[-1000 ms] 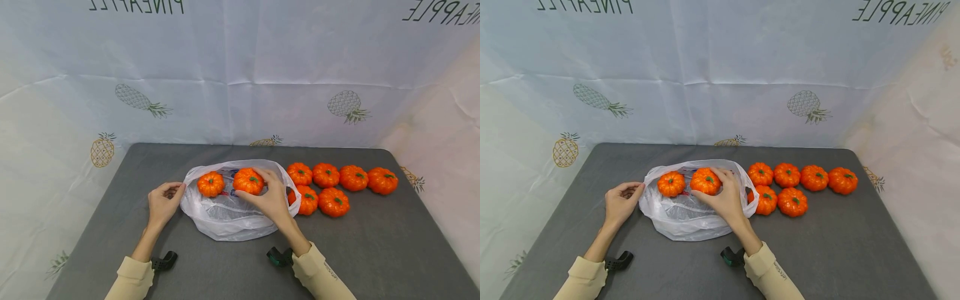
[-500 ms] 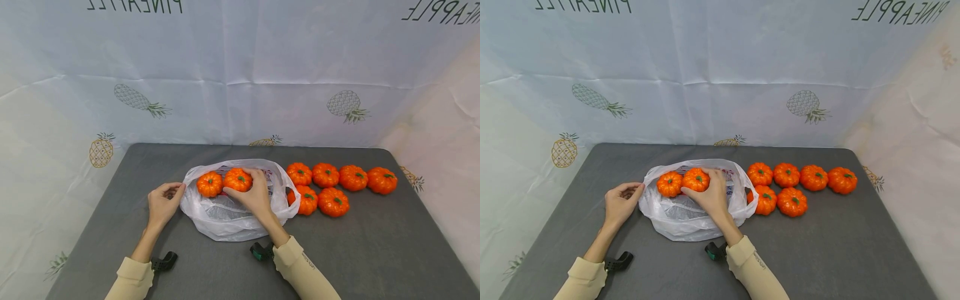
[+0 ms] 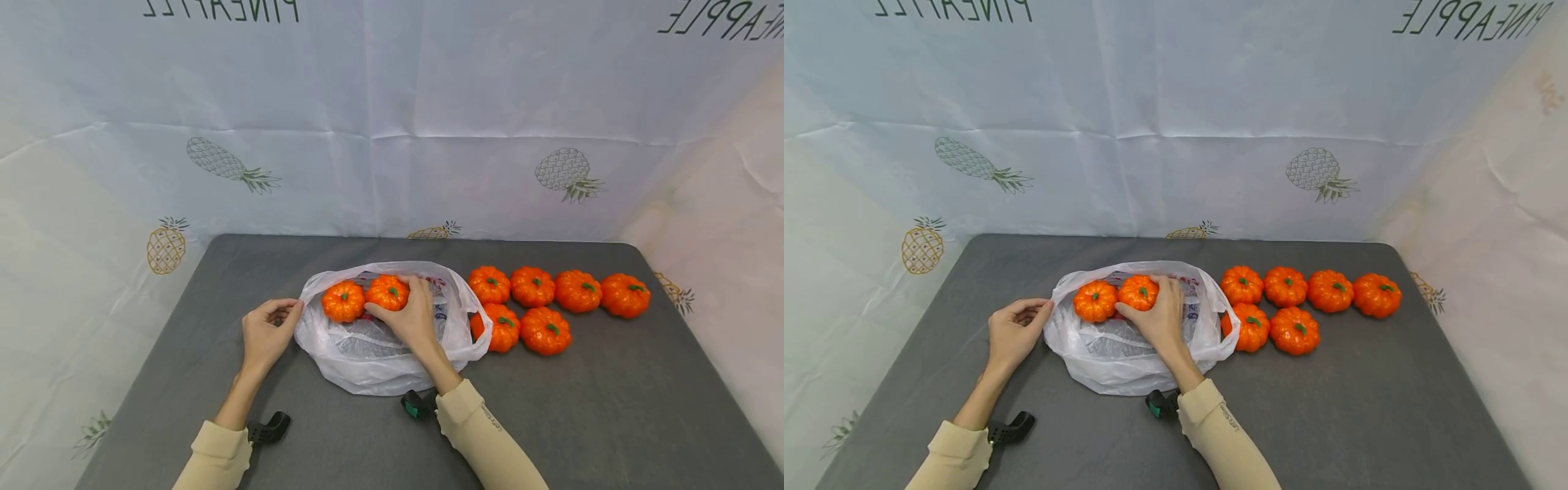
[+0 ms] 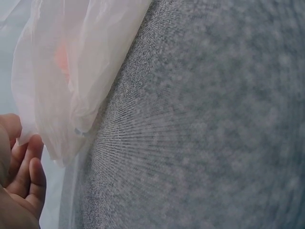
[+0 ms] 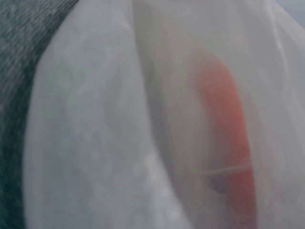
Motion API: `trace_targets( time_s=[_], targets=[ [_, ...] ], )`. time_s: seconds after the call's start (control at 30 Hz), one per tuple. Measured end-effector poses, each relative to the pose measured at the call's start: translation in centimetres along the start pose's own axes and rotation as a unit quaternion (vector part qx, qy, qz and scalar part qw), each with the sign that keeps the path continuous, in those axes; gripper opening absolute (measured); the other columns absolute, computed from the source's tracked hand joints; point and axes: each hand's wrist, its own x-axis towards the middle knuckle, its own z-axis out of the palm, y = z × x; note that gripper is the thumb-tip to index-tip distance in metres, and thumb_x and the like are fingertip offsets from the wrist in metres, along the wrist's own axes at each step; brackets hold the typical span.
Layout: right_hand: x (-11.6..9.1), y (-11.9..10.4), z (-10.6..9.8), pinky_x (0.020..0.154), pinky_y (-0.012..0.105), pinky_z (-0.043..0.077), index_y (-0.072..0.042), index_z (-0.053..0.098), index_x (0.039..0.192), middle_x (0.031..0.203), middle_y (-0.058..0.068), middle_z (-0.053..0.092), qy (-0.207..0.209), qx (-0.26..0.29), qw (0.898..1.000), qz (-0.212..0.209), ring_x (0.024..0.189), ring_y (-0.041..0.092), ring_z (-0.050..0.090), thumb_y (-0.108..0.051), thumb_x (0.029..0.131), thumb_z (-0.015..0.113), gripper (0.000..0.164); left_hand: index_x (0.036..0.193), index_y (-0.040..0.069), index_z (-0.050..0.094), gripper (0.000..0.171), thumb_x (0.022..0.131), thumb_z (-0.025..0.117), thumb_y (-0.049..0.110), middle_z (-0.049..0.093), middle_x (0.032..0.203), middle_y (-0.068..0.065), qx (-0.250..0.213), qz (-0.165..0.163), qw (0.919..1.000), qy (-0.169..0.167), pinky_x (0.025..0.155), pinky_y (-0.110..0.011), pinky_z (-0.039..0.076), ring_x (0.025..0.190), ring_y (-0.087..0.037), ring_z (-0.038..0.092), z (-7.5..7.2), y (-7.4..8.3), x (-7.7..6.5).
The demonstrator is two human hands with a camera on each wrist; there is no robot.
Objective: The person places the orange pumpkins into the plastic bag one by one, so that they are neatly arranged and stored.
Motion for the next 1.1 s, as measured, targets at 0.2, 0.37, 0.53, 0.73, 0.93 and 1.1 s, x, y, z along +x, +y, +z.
trace_targets(
  time_s=[0.2, 0.37, 0.53, 0.73, 0.93, 1.1],
  targets=[
    [0.2, 0.4, 0.3, 0.098, 0.052, 0.047, -0.004, 0.059, 0.124, 0.120, 0.019, 0.057, 0.006, -0.015, 1.000, -0.006, 0.112, 0.035, 0.053, -0.037, 0.071, 0.093, 0.071, 0.086, -0.015, 0.074, 0.005, 0.083, 0.075, -0.011, 0.069, 0.074, -0.027, -0.005, -0.005, 1.0000, -0.002, 0.063, -0.005, 0.048, 0.065, 0.004, 0.058, 0.0, 0.2, 0.0],
    [0.2, 0.3, 0.5, 0.100, 0.053, 0.044, -0.004, 0.057, 0.125, 0.122, 0.021, 0.055, -0.002, -0.026, 1.000, -0.011, 0.115, 0.037, 0.051, -0.039, 0.070, 0.094, 0.074, 0.086, -0.015, 0.074, 0.006, 0.084, 0.076, -0.010, 0.068, 0.074, -0.027, -0.001, -0.001, 1.0000, -0.005, 0.064, -0.004, 0.048, 0.065, 0.003, 0.058, -0.1, 0.0, 0.0],
    [0.1, 0.0, 0.4, 0.103, 0.053, 0.042, -0.005, 0.054, 0.127, 0.125, 0.021, 0.052, -0.018, -0.027, 0.999, -0.004, 0.119, 0.038, 0.048, -0.039, 0.069, 0.095, 0.079, 0.086, -0.015, 0.074, 0.005, 0.083, 0.075, -0.011, 0.068, 0.074, -0.028, 0.000, 0.001, 1.0000, -0.006, 0.063, -0.004, 0.048, 0.065, 0.004, 0.058, -0.1, 0.1, 0.0],
    [-0.2, -0.2, -0.2, 0.108, 0.058, 0.042, -0.004, 0.051, 0.133, 0.132, 0.023, 0.048, -0.042, -0.023, 0.999, -0.001, 0.124, 0.040, 0.047, -0.036, 0.071, 0.095, 0.083, 0.085, -0.015, 0.073, 0.005, 0.082, 0.076, -0.012, 0.069, 0.073, -0.026, 0.008, -0.001, 1.0000, -0.004, 0.063, -0.004, 0.047, 0.064, 0.003, 0.057, 0.0, 0.1, 0.0],
    [-0.2, -0.2, -1.2, 0.111, 0.061, 0.044, -0.002, 0.049, 0.143, 0.137, 0.025, 0.044, -0.068, -0.015, 0.997, 0.011, 0.128, 0.042, 0.048, -0.032, 0.074, 0.092, 0.087, 0.085, -0.015, 0.074, 0.005, 0.082, 0.076, -0.013, 0.069, 0.073, -0.026, 0.013, -0.003, 0.9999, -0.003, 0.063, -0.003, 0.047, 0.064, 0.002, 0.057, 0.1, 0.2, 0.0],
    [-0.1, 0.1, -1.4, 0.106, 0.057, 0.049, 0.001, 0.056, 0.141, 0.127, 0.024, 0.051, -0.074, -0.011, 0.997, -0.008, 0.117, 0.039, 0.053, -0.029, 0.076, 0.090, 0.079, 0.085, -0.014, 0.074, 0.005, 0.082, 0.077, -0.012, 0.069, 0.073, -0.026, 0.012, -0.007, 0.9999, -0.003, 0.063, -0.004, 0.047, 0.064, 0.002, 0.057, 0.1, 0.3, 0.0]
  ],
)
